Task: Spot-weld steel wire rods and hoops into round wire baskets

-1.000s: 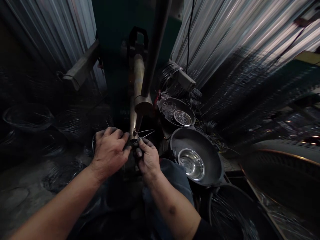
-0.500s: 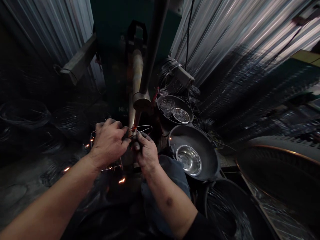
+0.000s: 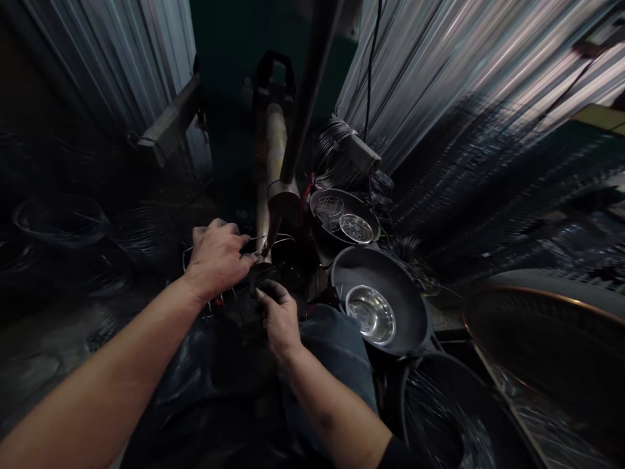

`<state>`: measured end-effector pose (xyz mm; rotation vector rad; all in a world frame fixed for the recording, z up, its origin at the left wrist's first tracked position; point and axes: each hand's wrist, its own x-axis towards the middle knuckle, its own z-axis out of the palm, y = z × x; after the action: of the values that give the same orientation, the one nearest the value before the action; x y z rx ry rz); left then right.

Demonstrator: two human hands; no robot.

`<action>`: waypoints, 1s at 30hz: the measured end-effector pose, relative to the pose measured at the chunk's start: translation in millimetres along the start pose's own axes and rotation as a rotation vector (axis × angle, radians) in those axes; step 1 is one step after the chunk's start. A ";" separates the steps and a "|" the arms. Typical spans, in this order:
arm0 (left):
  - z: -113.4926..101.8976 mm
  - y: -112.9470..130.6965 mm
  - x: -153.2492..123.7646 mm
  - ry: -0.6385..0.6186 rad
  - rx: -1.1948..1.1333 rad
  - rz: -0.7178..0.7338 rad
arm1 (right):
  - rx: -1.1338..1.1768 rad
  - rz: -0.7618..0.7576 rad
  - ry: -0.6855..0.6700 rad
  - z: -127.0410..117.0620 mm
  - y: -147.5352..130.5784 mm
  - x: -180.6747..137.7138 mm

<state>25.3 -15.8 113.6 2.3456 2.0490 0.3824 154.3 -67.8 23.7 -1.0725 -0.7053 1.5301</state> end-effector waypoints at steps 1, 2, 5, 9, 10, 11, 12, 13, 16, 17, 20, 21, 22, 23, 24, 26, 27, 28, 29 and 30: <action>0.3 0.3 0.4 0.006 -0.006 0.000 | -0.056 -0.029 -0.016 -2.7 1.1 0.0; 0.1 0.8 0.6 0.010 -0.010 -0.002 | -0.125 -0.048 -0.048 -6.0 2.1 -0.5; -4.0 3.8 -2.3 0.006 0.001 -0.012 | -0.381 -0.051 -0.240 -19.2 5.7 -8.8; -5.3 1.9 -20.8 -0.096 -0.030 0.017 | -0.642 -0.041 -0.562 -35.1 8.5 -41.8; -2.0 -1.6 -27.7 -0.143 -0.063 0.015 | -0.655 -0.031 -0.611 -36.7 7.7 -52.2; 2.7 -6.4 -35.2 -0.185 -0.110 -0.002 | -0.651 -0.016 -0.633 -37.0 5.9 -62.0; 8.3 -12.1 -43.2 -0.205 -0.167 -0.039 | -0.641 -0.004 -0.628 -36.4 3.3 -70.5; 14.2 -18.0 -52.0 -0.194 -0.228 -0.087 | -0.632 0.005 -0.604 -35.0 -0.1 -76.7; 25.3 -30.7 -85.9 0.076 -0.379 -0.200 | -0.644 0.026 -0.556 -29.5 -12.1 -79.3; 26.0 -31.7 -100.6 0.212 -0.401 -0.200 | -0.643 0.044 -0.555 -28.1 -15.9 -75.4; 27.9 -26.2 -153.8 0.521 -0.443 -0.096 | -0.570 0.183 -0.502 -24.9 -24.6 -57.7; 31.9 -23.2 -172.6 0.561 -0.468 -0.044 | -0.528 0.251 -0.473 -23.6 -26.7 -51.7; 38.8 -20.5 -190.5 0.569 -0.503 0.013 | -0.486 0.320 -0.448 -21.9 -28.5 -46.3; 48.6 -18.3 -206.4 0.551 -0.545 0.062 | -0.450 0.382 -0.431 -19.8 -30.1 -41.4; 60.8 -16.7 -219.6 0.498 -0.571 0.091 | -0.424 0.429 -0.420 -17.0 -31.4 -37.1; 87.7 -15.0 -236.1 0.387 -0.544 0.095 | -0.408 0.472 -0.409 -10.1 -32.6 -30.0; 99.8 -14.4 -239.2 0.333 -0.528 0.089 | -0.417 0.475 -0.411 -6.3 -32.5 -27.0; 109.4 -13.9 -239.3 0.290 -0.522 0.087 | -0.437 0.470 -0.422 -2.7 -32.2 -24.4; 115.6 -13.3 -236.8 0.256 -0.536 0.088 | -0.469 0.450 -0.434 0.3 -31.7 -22.0; 118.1 -12.5 -232.4 0.229 -0.574 0.091 | -0.513 0.401 -0.442 2.2 -31.7 -19.7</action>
<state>7.6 -222.5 -44.7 2.1053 1.6059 1.1157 166.0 -79.1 57.4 -1.3199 -1.2979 2.0259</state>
